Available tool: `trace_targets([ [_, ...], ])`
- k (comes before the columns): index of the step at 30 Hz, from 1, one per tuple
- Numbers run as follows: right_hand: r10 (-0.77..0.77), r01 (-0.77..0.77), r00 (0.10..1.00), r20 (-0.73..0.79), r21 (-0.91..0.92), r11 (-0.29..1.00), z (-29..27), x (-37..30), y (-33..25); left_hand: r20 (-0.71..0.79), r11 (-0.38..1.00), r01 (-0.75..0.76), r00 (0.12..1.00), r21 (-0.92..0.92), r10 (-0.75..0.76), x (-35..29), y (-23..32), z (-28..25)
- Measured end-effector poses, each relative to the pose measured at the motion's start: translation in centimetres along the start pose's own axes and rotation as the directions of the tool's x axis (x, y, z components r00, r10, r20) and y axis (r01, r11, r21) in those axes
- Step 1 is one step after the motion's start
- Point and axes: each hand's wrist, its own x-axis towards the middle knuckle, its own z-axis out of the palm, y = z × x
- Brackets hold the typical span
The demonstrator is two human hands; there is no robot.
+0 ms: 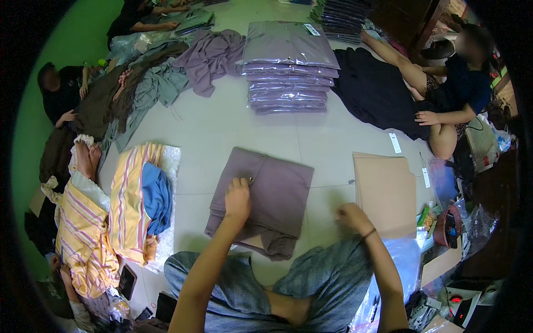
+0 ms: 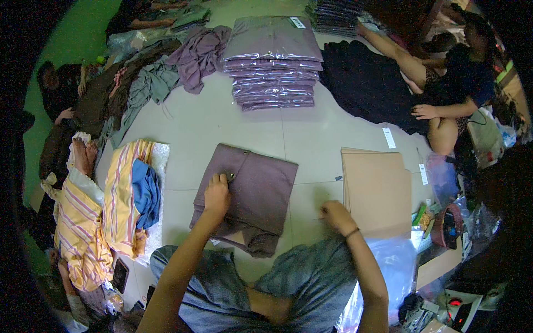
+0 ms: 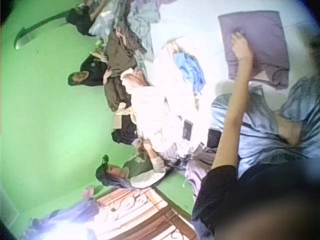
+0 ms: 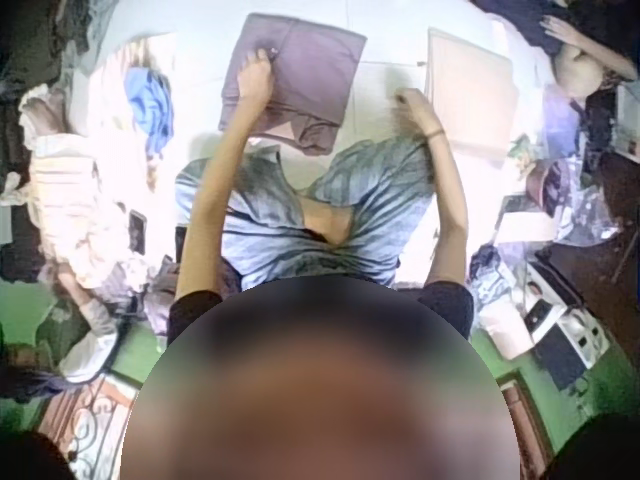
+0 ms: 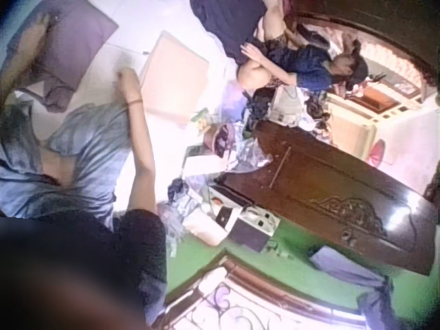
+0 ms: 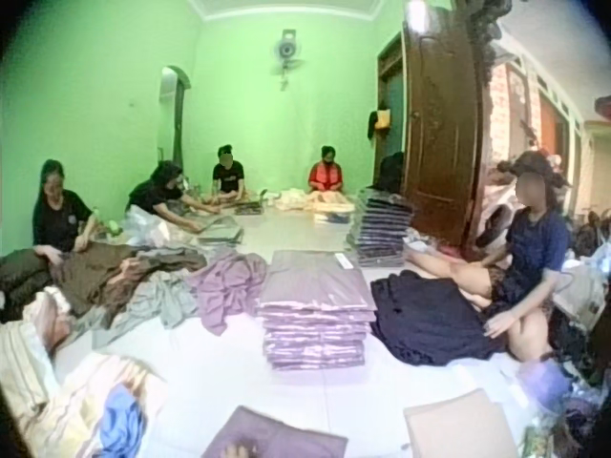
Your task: The person folds a purple hoodie using a cardboard template, places it into a clear plastic bag, and seals the bag. They repeat this process for a second hoodie, stacking the packaged items on the floor.
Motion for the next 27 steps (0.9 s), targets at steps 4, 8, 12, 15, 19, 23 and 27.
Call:
trace_targets([
  [4,0.265,-0.317,0.940,-0.213,-0.267,0.910,-2.2,-9.9,5.1,-0.028,0.985,-0.157,0.987,-0.066,0.156,-1.5,0.0,-1.3],
  [8,0.292,-0.211,0.892,0.346,-0.253,0.944,-0.4,-22.2,9.4,0.016,0.946,-0.300,0.952,-0.123,0.304,-2.8,0.2,-1.0],
  [12,0.273,-0.567,0.545,0.793,0.109,0.816,7.8,-29.9,7.9,0.102,0.929,-0.296,0.940,-0.222,0.324,-3.3,0.2,0.1],
  [15,0.006,-0.596,0.592,0.806,0.433,0.676,9.7,-30.2,2.5,0.148,0.857,-0.213,0.938,-0.469,0.314,-3.1,-1.0,0.1],
  [19,-0.291,-0.332,0.553,0.781,0.527,0.783,3.6,-24.2,-5.9,-0.188,0.804,-0.192,0.977,-0.563,0.102,-3.1,-4.0,-0.4],
  [23,-0.373,0.085,0.816,0.442,0.547,0.833,1.5,-12.9,-10.9,-0.399,0.881,-0.027,0.898,-0.473,-0.186,-2.8,-7.2,1.4],
  [27,0.347,-0.260,0.929,0.125,0.889,0.377,5.0,-4.5,-13.0,0.039,0.587,0.328,0.892,-0.740,-0.449,-3.3,-10.0,4.2],
])
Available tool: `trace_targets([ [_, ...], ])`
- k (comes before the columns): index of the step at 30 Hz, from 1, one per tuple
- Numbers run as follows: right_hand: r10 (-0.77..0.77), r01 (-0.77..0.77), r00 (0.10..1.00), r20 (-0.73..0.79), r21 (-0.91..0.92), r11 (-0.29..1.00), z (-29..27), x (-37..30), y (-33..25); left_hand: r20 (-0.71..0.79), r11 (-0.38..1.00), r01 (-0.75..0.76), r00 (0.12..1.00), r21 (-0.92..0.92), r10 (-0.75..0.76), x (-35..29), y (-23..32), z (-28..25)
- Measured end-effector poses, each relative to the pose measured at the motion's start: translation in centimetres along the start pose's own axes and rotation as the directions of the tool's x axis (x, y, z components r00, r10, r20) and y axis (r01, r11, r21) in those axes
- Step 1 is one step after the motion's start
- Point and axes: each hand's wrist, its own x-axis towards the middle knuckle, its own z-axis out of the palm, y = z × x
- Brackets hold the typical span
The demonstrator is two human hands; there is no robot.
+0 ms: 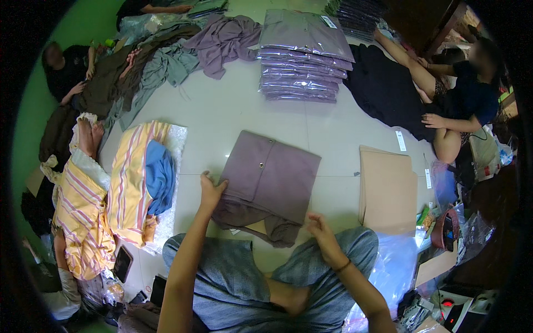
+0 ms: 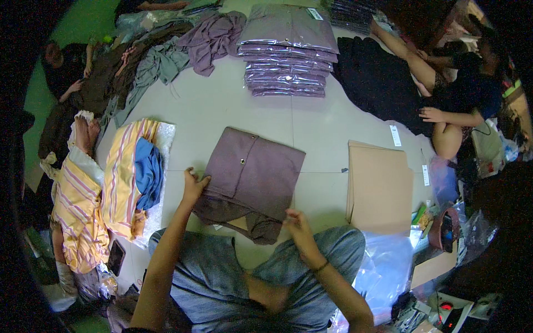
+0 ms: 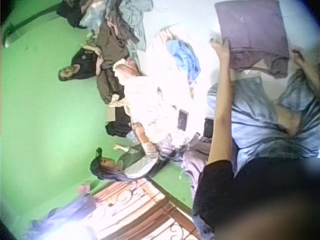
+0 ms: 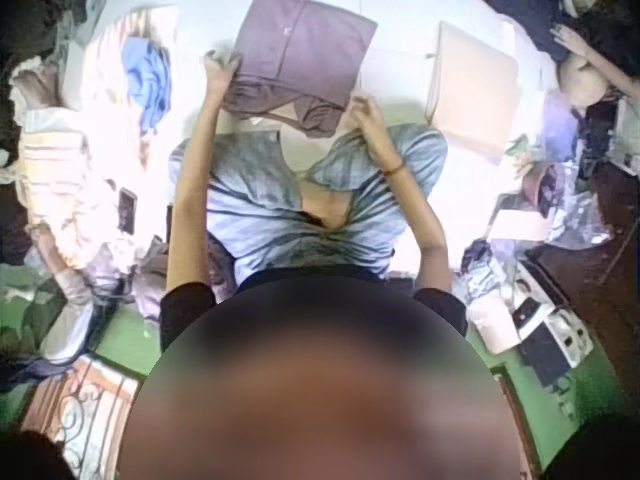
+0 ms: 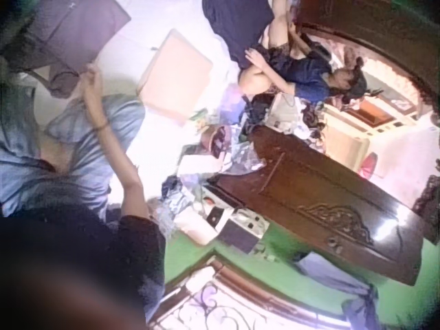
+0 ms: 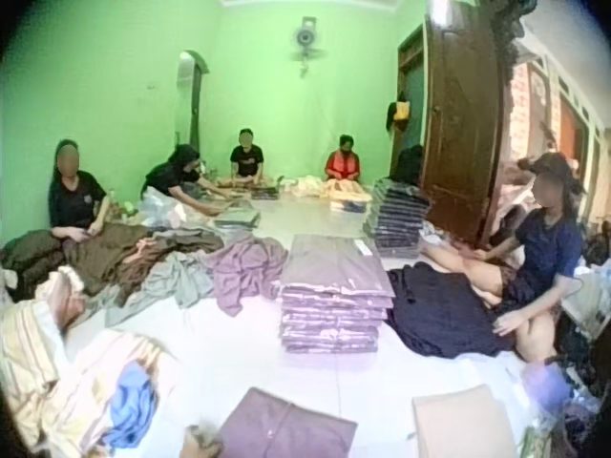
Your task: The person folds a purple hoodie using a cardboard template, places it into a clear plastic bag, and seals the bag. They repeat this process for a second hoodie, stacking the packaged items on the floor.
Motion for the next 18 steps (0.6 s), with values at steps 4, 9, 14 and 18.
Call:
trace_targets([
  [4,0.142,-0.133,0.983,-0.117,0.080,0.988,1.6,2.2,1.3,0.372,0.946,0.266,0.910,-0.186,-0.182,0.5,-1.2,-1.4],
  [9,0.311,-0.301,0.950,-0.032,0.166,0.939,0.7,4.2,1.5,0.489,0.913,0.353,0.844,-0.202,-0.219,0.0,0.1,-2.2],
  [14,0.184,-0.205,0.975,0.122,0.202,0.958,0.8,6.3,1.8,0.555,0.932,0.261,0.828,-0.251,-0.082,-0.2,1.2,-2.2],
  [18,0.391,-0.420,0.898,0.201,0.126,0.899,0.2,7.2,2.6,0.494,0.978,0.113,0.870,-0.176,-0.012,-1.0,3.9,-2.3],
])
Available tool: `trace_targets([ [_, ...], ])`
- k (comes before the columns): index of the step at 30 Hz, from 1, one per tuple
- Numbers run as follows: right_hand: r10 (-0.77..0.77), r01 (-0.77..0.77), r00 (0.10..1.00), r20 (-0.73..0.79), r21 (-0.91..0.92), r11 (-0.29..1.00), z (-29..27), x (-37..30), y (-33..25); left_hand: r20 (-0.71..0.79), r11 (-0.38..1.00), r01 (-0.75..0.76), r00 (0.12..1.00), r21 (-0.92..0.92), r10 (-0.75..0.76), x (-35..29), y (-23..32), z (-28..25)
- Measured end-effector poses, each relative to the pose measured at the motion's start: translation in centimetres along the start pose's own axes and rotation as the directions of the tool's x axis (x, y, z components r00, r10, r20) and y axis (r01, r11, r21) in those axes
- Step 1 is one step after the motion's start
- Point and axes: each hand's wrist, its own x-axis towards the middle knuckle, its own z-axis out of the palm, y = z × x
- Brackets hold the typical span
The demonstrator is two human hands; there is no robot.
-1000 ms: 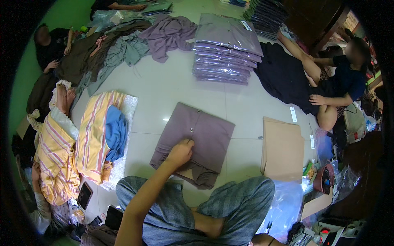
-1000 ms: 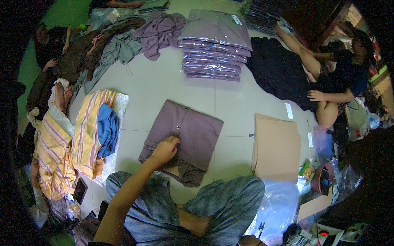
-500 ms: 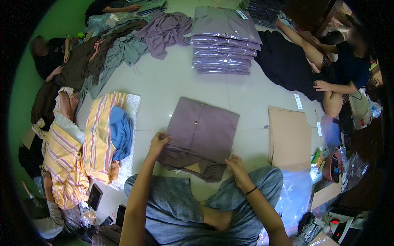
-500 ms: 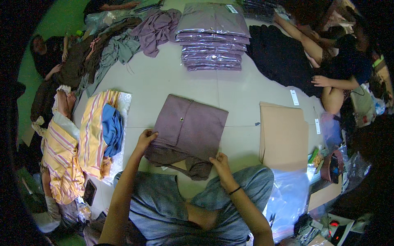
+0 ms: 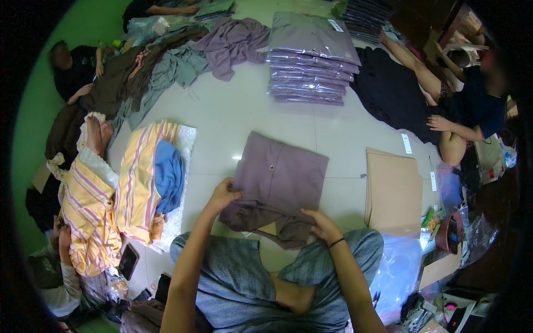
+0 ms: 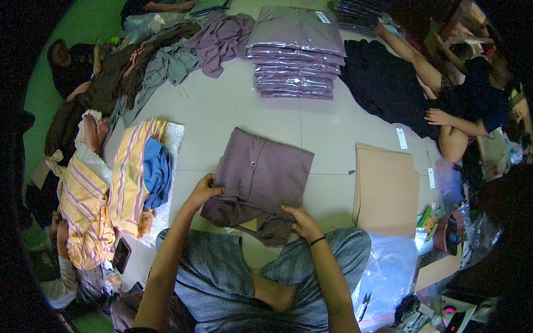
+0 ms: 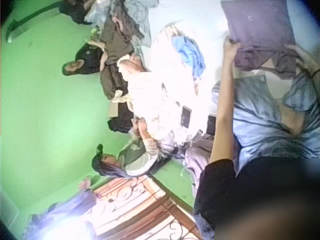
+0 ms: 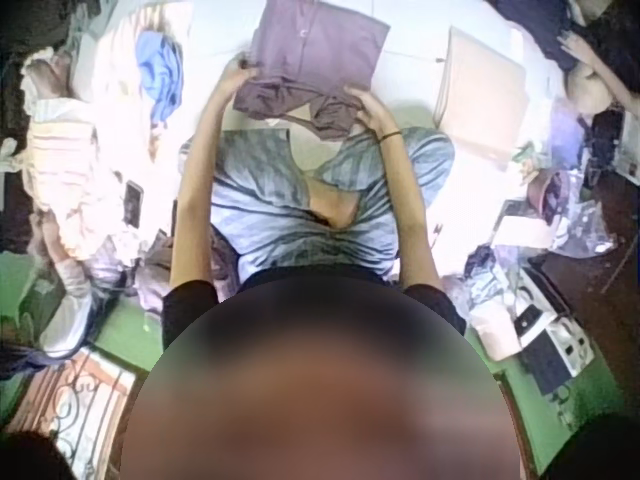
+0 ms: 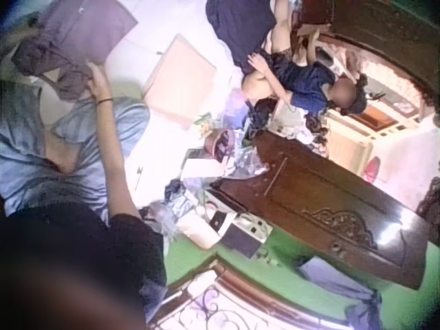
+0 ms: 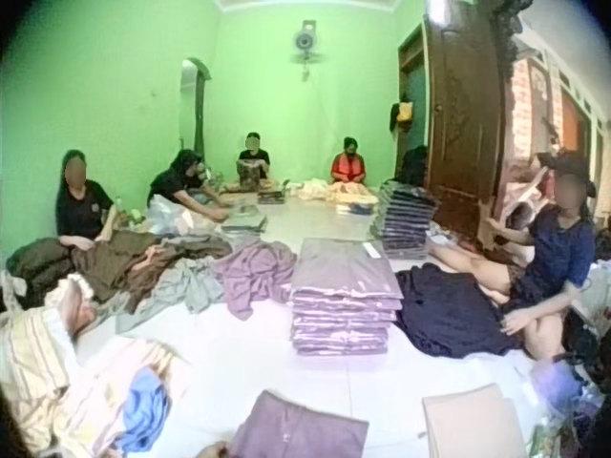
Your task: The person folds a purple hoodie using a cardboard template, places it into a clear plastic bag, and seals the bag. They repeat this process for a second hoodie, stacking the packaged items on the floor.
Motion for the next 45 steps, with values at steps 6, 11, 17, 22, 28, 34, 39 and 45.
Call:
trace_targets([
  [6,-0.477,0.478,0.878,0.047,-0.143,0.867,0.7,1.4,1.5,-0.047,0.843,-0.137,0.981,0.520,0.188,-3.8,7.0,6.8],
  [11,-0.285,0.219,0.943,0.171,0.325,0.920,0.8,0.1,0.9,0.013,0.754,-0.247,0.953,0.608,0.301,-5.4,8.3,16.2],
  [17,-0.155,0.109,0.983,0.103,0.357,0.928,0.5,-0.2,-0.1,0.042,0.803,-0.348,0.926,0.485,0.376,-5.8,6.4,18.3],
  [22,-0.210,0.159,0.974,0.090,0.395,0.905,0.9,0.1,0.1,-0.044,0.901,-0.250,0.958,0.356,0.283,-3.8,4.6,13.3],
  [28,-0.225,0.208,0.973,0.053,0.225,0.952,1.7,-0.9,-0.6,-0.204,0.917,-0.121,0.956,0.381,0.211,-2.5,1.8,12.8],
  [34,-0.305,0.287,0.949,0.078,0.181,0.941,1.7,-0.6,-0.3,-0.135,0.927,0.267,0.962,0.262,-0.239,-3.6,3.2,12.1],
  [39,-0.341,0.337,0.939,0.035,0.090,0.937,1.3,0.6,0.3,-0.118,0.781,0.187,0.982,0.596,-0.145,-1.2,4.5,9.9],
  [45,-0.360,0.353,0.930,0.076,0.084,0.932,1.5,0.5,0.3,-0.337,0.793,-0.449,0.733,0.413,0.590,8.9,4.6,10.3],
])
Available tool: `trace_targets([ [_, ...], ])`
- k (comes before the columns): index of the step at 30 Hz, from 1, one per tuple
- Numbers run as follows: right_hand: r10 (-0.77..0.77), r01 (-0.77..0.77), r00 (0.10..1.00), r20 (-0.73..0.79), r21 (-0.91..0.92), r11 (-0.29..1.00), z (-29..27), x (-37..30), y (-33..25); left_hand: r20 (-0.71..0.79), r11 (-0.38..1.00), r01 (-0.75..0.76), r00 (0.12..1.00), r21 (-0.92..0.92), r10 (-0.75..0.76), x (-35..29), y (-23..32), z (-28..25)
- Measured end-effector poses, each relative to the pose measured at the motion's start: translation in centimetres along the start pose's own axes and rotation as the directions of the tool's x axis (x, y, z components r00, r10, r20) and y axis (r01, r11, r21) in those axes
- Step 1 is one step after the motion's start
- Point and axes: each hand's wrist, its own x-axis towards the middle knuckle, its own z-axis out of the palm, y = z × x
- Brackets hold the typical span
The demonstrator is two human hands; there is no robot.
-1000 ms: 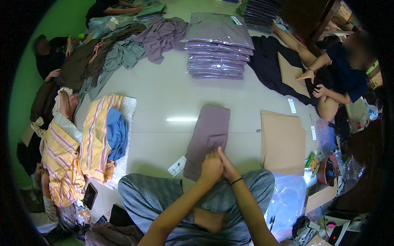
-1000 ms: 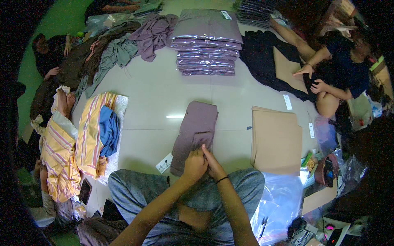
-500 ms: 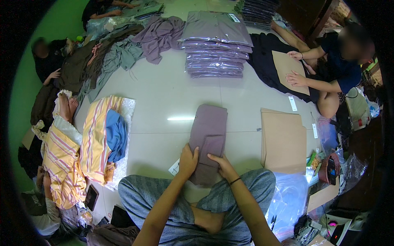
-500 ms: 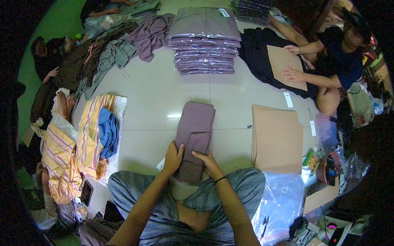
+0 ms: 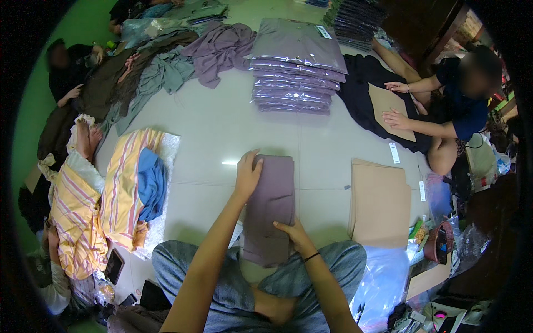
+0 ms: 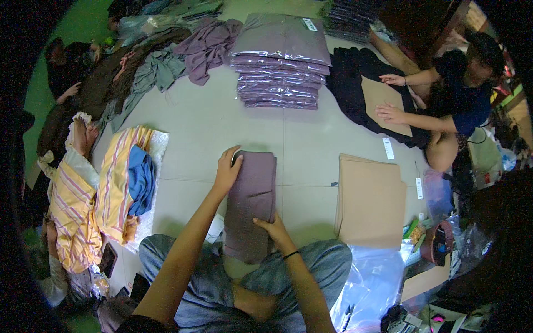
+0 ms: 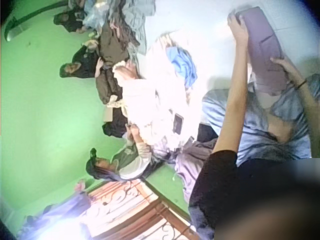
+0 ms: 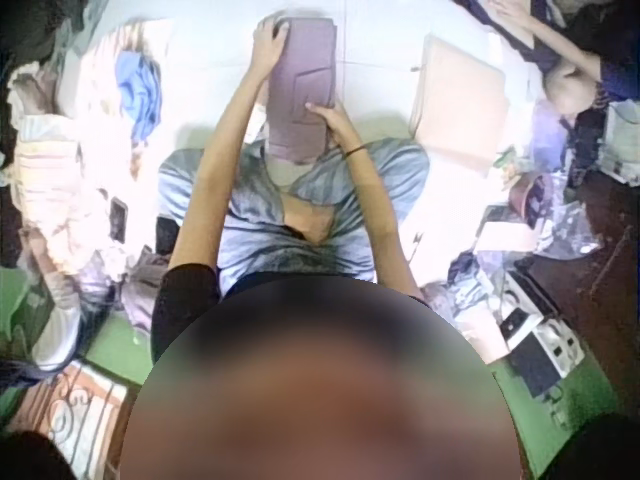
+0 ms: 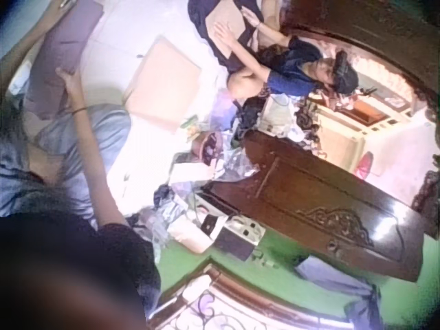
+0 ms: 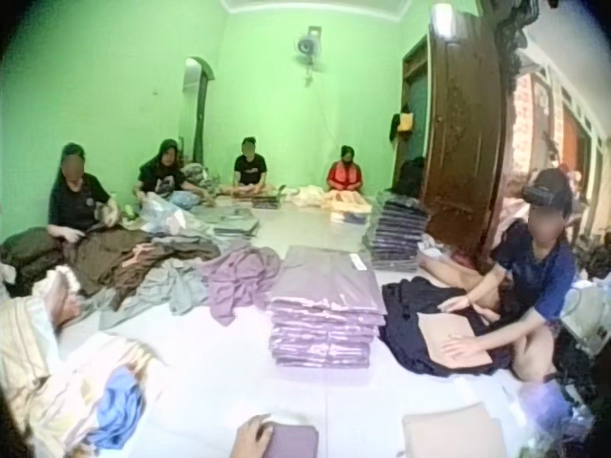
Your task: The person folds a purple hoodie using a cardboard template, places it into a clear plastic bag, and seals the bag. They repeat this process for a second hoodie, stacking the packaged items on the floor.
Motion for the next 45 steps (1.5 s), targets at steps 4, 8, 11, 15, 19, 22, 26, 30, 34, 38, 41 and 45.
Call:
trace_targets([
  [4,0.086,-0.085,0.996,-0.028,0.011,0.996,0.1,-0.2,-0.4,0.216,0.928,0.310,0.940,-0.208,-0.266,0.8,-2.4,2.3],
  [8,0.025,-0.024,1.000,0.018,-0.036,0.999,0.3,-0.2,-0.8,0.077,0.791,0.476,0.870,-0.383,-0.487,0.1,-3.8,2.8],
  [11,0.054,-0.054,0.999,-0.001,-0.097,0.994,0.4,-0.4,-0.9,-0.035,0.796,0.501,0.839,-0.339,-0.543,-0.2,-4.2,2.5],
  [15,0.084,-0.079,0.994,0.074,-0.069,0.994,0.2,-0.6,-1.2,-0.114,0.878,0.449,0.876,-0.167,-0.469,-0.3,-3.8,2.3],
  [19,0.118,-0.113,0.989,0.092,-0.053,0.992,0.1,-0.5,-1.1,0.143,0.790,0.526,0.849,-0.315,-0.508,-0.1,-3.8,2.0],
  [22,0.067,-0.063,0.995,0.069,-0.066,0.996,0.1,-0.3,-0.6,0.282,0.738,0.594,0.804,-0.322,-0.524,-0.5,-3.9,1.9],
  [26,0.035,-0.031,0.997,0.076,-0.043,0.999,-0.1,-0.1,-0.1,0.201,0.773,0.534,0.845,-0.342,-0.495,-1.1,-4.0,1.9],
  [30,0.067,-0.067,0.996,0.054,-0.001,0.998,-0.3,0.1,0.1,0.360,0.714,0.553,0.830,-0.430,-0.426,-1.3,-4.2,0.2],
  [34,0.082,-0.086,0.995,0.061,0.055,0.995,-0.3,0.2,0.1,0.432,0.640,0.596,0.800,-0.485,-0.417,-1.6,-4.0,-1.1],
  [38,0.070,-0.074,0.993,0.091,0.038,0.997,-0.3,0.2,0.3,0.343,0.372,0.500,0.844,-0.782,-0.412,-2.1,-2.8,-1.6],
  [41,0.037,-0.042,0.988,0.152,0.029,0.999,-0.3,0.2,0.3,0.262,0.419,0.444,0.867,-0.792,-0.425,-1.9,-1.5,-1.7],
  [45,0.036,-0.062,0.977,0.210,0.117,0.991,-0.3,0.1,0.1,0.199,0.415,0.419,0.856,-0.807,-0.478,-0.9,0.1,-2.3],
])
